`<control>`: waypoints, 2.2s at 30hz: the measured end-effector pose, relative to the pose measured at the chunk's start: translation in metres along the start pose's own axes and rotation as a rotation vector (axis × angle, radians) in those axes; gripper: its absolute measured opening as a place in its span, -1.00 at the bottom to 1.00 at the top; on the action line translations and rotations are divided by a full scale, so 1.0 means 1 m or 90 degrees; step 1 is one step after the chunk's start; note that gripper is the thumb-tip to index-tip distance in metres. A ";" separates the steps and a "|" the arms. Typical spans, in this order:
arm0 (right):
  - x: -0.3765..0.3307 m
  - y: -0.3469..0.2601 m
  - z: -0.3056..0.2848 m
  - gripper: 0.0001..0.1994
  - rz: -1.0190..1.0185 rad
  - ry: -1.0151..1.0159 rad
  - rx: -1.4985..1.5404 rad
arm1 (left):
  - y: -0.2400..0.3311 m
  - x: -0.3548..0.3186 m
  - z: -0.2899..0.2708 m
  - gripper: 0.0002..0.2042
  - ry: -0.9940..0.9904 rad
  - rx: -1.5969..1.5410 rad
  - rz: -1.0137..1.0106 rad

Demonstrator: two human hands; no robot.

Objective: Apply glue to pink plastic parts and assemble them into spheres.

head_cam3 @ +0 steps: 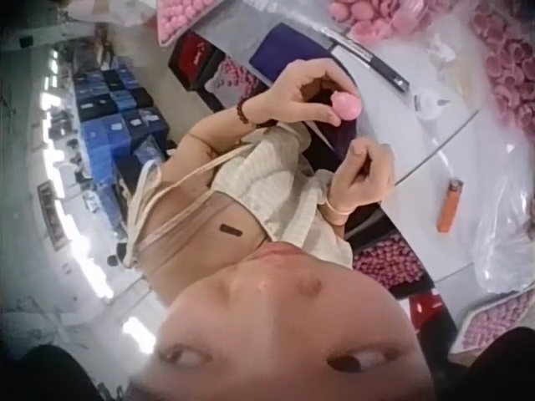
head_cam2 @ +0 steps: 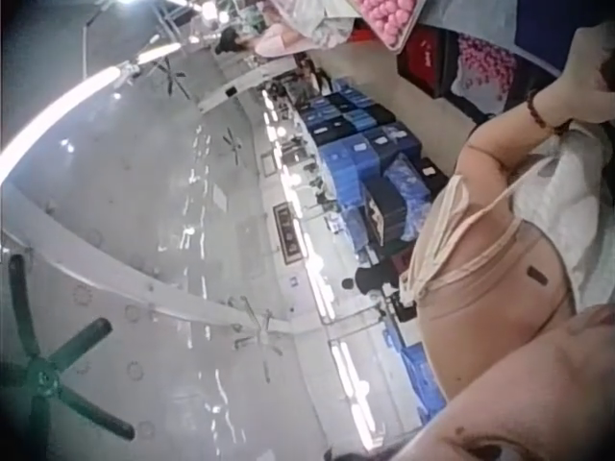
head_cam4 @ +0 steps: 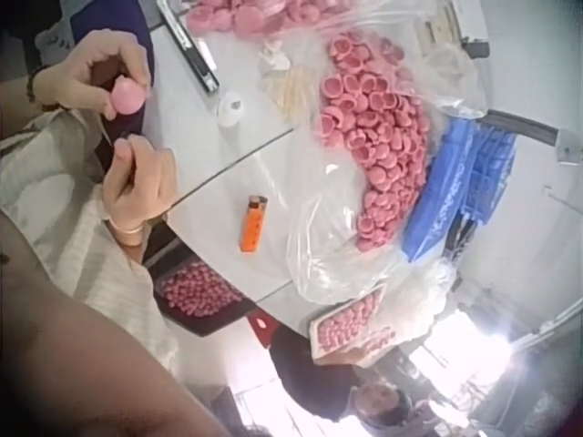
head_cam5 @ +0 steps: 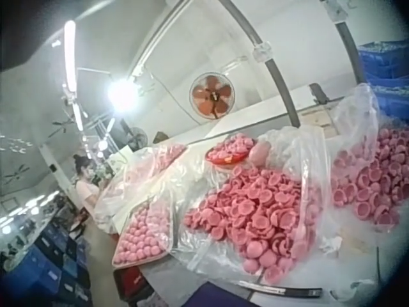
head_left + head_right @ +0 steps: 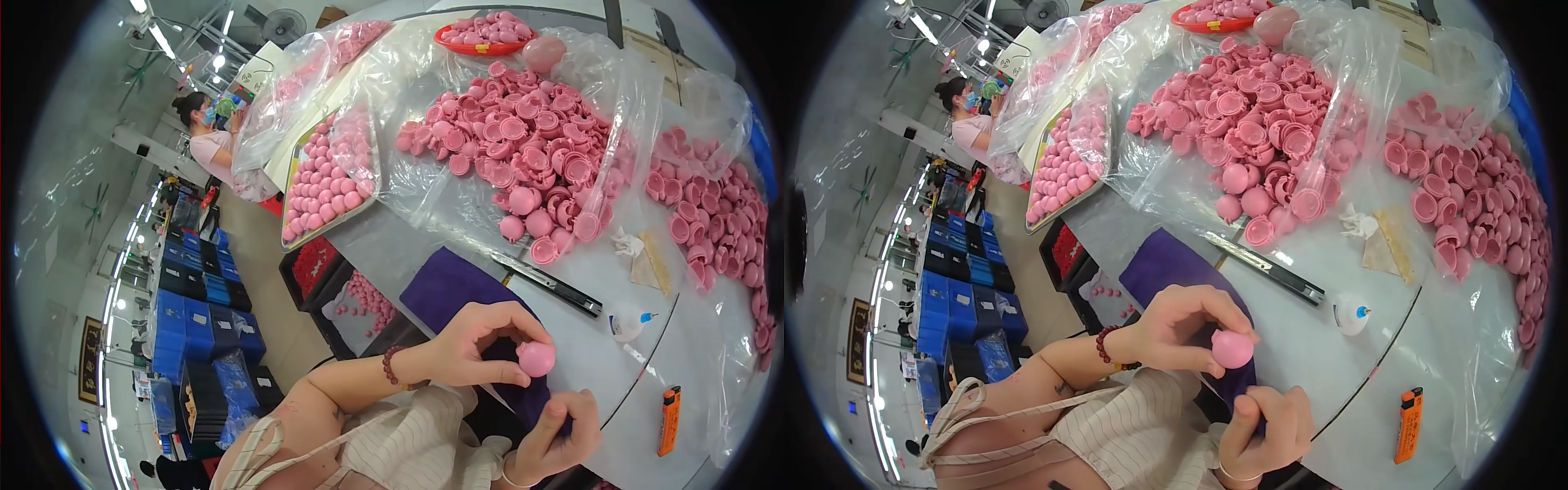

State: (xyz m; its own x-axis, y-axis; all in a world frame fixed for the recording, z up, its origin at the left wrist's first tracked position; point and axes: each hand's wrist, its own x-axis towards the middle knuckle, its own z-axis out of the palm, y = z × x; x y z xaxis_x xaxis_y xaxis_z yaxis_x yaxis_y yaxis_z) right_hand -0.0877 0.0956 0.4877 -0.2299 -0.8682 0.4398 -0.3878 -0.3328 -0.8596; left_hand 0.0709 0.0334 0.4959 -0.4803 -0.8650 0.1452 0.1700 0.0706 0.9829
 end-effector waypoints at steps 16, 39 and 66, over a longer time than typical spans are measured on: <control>0.008 -0.001 0.012 -0.86 0.033 -0.181 -0.147 | -0.005 -0.018 -0.012 -0.46 0.255 0.249 0.099; -0.002 -0.009 0.011 -0.79 0.004 0.069 -0.314 | -0.023 -0.011 -0.024 -0.38 0.063 -0.052 0.102; -0.003 -0.005 0.010 -0.85 -0.004 0.071 -0.285 | -0.026 -0.010 -0.025 -0.37 0.072 -0.064 0.101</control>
State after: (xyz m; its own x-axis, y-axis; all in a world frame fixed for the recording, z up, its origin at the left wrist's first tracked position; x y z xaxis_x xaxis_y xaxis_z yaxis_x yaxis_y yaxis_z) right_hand -0.0762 0.0965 0.4884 -0.3117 -0.8135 0.4911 -0.7308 -0.1251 -0.6710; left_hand 0.0929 0.0274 0.4664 -0.3423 -0.8977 0.2773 0.3228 0.1649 0.9320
